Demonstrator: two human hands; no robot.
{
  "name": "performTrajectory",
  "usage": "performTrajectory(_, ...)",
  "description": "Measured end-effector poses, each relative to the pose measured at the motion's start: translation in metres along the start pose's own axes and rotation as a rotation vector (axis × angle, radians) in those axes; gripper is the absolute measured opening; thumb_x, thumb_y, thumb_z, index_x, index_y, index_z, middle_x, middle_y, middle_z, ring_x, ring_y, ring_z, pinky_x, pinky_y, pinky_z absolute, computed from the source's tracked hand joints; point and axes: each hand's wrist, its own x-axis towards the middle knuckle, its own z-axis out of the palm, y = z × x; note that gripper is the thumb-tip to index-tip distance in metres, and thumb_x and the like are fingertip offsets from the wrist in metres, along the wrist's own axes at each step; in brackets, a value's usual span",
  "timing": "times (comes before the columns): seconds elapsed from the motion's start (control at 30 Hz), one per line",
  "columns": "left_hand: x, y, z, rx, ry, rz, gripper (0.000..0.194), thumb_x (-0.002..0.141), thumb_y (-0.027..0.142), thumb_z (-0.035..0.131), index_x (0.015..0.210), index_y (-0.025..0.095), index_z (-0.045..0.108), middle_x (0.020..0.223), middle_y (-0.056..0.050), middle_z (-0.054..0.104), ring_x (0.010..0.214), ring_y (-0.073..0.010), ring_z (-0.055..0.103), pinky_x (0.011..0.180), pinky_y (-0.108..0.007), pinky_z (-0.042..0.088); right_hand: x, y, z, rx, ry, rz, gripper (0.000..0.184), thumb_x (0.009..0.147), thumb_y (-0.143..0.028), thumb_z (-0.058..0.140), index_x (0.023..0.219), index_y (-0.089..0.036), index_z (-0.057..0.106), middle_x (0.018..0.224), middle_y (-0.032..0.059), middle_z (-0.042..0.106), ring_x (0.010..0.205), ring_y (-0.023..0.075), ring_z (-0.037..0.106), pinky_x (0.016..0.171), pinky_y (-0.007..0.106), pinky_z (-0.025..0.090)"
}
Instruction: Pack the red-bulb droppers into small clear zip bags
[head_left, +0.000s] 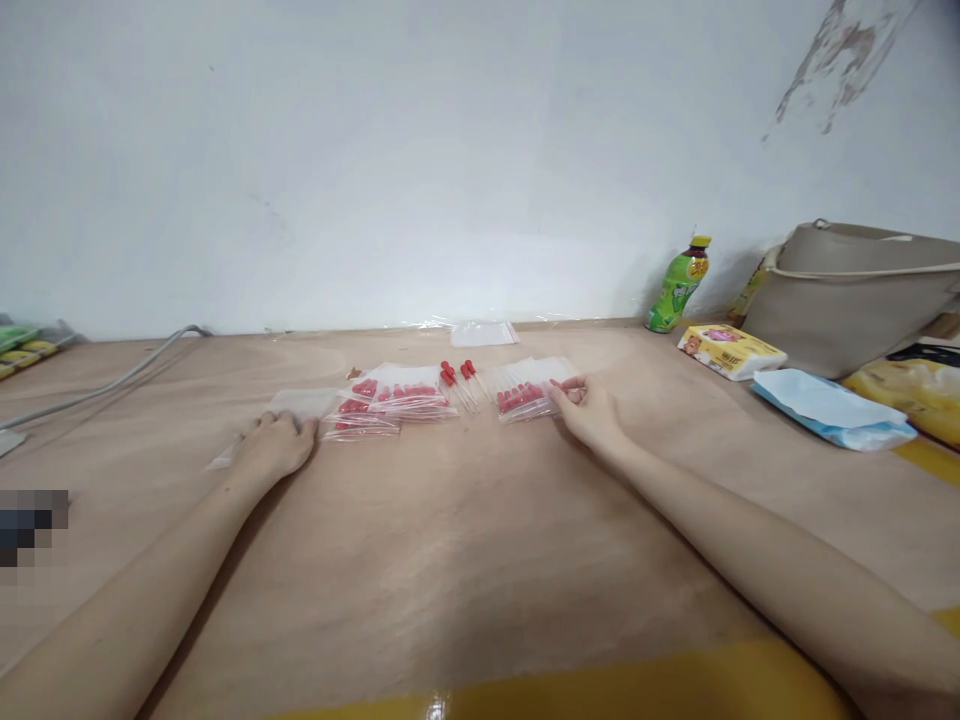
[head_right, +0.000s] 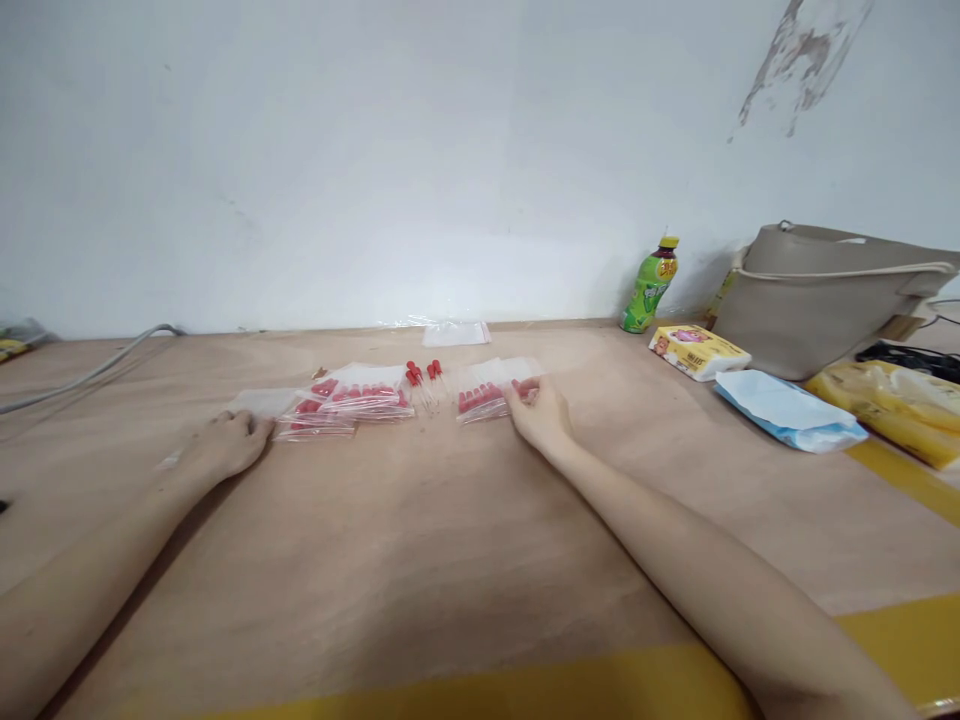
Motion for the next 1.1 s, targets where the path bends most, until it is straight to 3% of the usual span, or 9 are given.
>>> performTrajectory(0.1, 0.004, -0.006, 0.003, -0.011, 0.009, 0.041, 0.054, 0.083, 0.054, 0.037, 0.049, 0.014, 0.049, 0.052, -0.002, 0.057, 0.098, -0.0325, 0.058, 0.079, -0.047, 0.04, -0.002, 0.008, -0.004, -0.227, 0.193, -0.123, 0.029, 0.071, -0.043, 0.055, 0.087, -0.019, 0.052, 0.054, -0.0046, 0.049, 0.05, 0.013, 0.047, 0.048, 0.025, 0.033)
performTrajectory(0.27, 0.001, 0.004, -0.013, -0.063, 0.106, 0.101, 0.052, 0.086, 0.045, 0.036, 0.046, 0.014, 0.048, 0.04, 0.0, 0.047, 0.097, -0.0307, 0.059, 0.077, -0.048, 0.039, -0.013, 0.005, 0.0, -0.224, 0.21, -0.26, 0.022, 0.075, -0.037, 0.05, 0.086, -0.019, 0.052, 0.049, -0.0074, 0.041, 0.044, 0.0104, 0.042, 0.05, 0.023, 0.033)
performTrajectory(0.47, -0.014, 0.065, -0.043, -0.184, 0.309, 0.293, 0.035, 0.094, 0.033, 0.027, 0.109, 0.019, 0.055, 0.099, -0.003, 0.065, 0.11, -0.0252, 0.052, 0.097, -0.052, 0.029, -0.024, -0.002, 0.006, -0.164, 0.182, -0.46, 0.024, 0.08, -0.037, 0.048, 0.093, -0.017, 0.052, 0.056, -0.0053, 0.045, 0.046, 0.0087, 0.041, 0.05, 0.022, 0.035)
performTrajectory(0.57, -0.038, 0.112, -0.042, -0.244, 0.097, 0.656, 0.03, 0.094, 0.03, 0.032, 0.101, 0.026, 0.061, 0.112, 0.005, 0.062, 0.109, -0.0161, 0.053, 0.1, -0.038, 0.036, -0.024, -0.001, 0.005, -0.108, 0.134, -0.535, 0.021, 0.083, -0.036, 0.045, 0.091, -0.018, 0.052, 0.064, -0.0012, 0.052, 0.051, 0.0098, 0.044, 0.052, 0.023, 0.037)
performTrajectory(0.63, -0.058, 0.14, -0.037, -0.368, -0.178, 1.073, 0.033, 0.095, 0.022, 0.03, 0.108, 0.023, 0.06, 0.115, 0.0, 0.061, 0.115, -0.0176, 0.048, 0.104, -0.042, 0.031, -0.024, -0.001, 0.004, -0.091, 0.072, -0.614, 0.019, 0.085, -0.034, 0.043, 0.082, -0.018, 0.053, 0.066, 0.0004, 0.052, 0.056, 0.0113, 0.046, 0.055, 0.024, 0.039)
performTrajectory(0.67, -0.067, 0.151, -0.034, -0.434, -0.232, 1.164, 0.03, 0.094, 0.021, 0.033, 0.11, 0.021, 0.059, 0.113, -0.002, 0.062, 0.116, -0.018, 0.048, 0.104, -0.042, 0.03, -0.024, -0.002, 0.003, -0.092, 0.03, -0.653, 0.019, 0.085, -0.033, 0.043, 0.077, -0.019, 0.053, 0.065, 0.0007, 0.052, 0.058, 0.012, 0.047, 0.057, 0.025, 0.04)
performTrajectory(0.77, -0.087, 0.169, -0.028, -0.505, -0.397, 1.187, 0.028, 0.093, 0.019, 0.038, 0.111, 0.02, 0.058, 0.114, -0.003, 0.062, 0.117, -0.0178, 0.047, 0.105, -0.039, 0.029, -0.03, -0.008, 0.003, -0.109, -0.168, -0.762, 0.018, 0.085, -0.029, 0.046, 0.075, -0.019, 0.056, 0.069, 0.0025, 0.056, 0.067, 0.0137, 0.052, 0.065, 0.028, 0.043)
performTrajectory(0.9, -0.094, 0.173, -0.032, -0.447, -0.534, 1.142, 0.033, 0.092, 0.017, 0.037, 0.115, 0.027, 0.057, 0.121, 0.0, 0.057, 0.124, -0.0194, 0.038, 0.105, -0.041, 0.026, -0.043, -0.019, 0.008, -0.183, -0.529, -0.944, 0.023, 0.081, -0.031, 0.054, 0.099, -0.019, 0.062, 0.102, 0.0083, 0.063, 0.097, 0.0181, 0.054, 0.088, 0.036, 0.04)
performTrajectory(1.1, -0.085, 0.169, -0.039, -0.247, -0.499, 1.228, 0.046, 0.086, 0.007, 0.036, 0.114, 0.037, 0.058, 0.128, 0.005, 0.05, 0.121, -0.0201, 0.038, 0.099, -0.043, 0.024, -0.05, -0.027, 0.012, -0.311, -0.786, -1.034, 0.032, 0.079, -0.042, 0.055, 0.103, -0.022, 0.063, 0.113, 0.0058, 0.062, 0.117, 0.021, 0.045, 0.1, 0.042, 0.029)
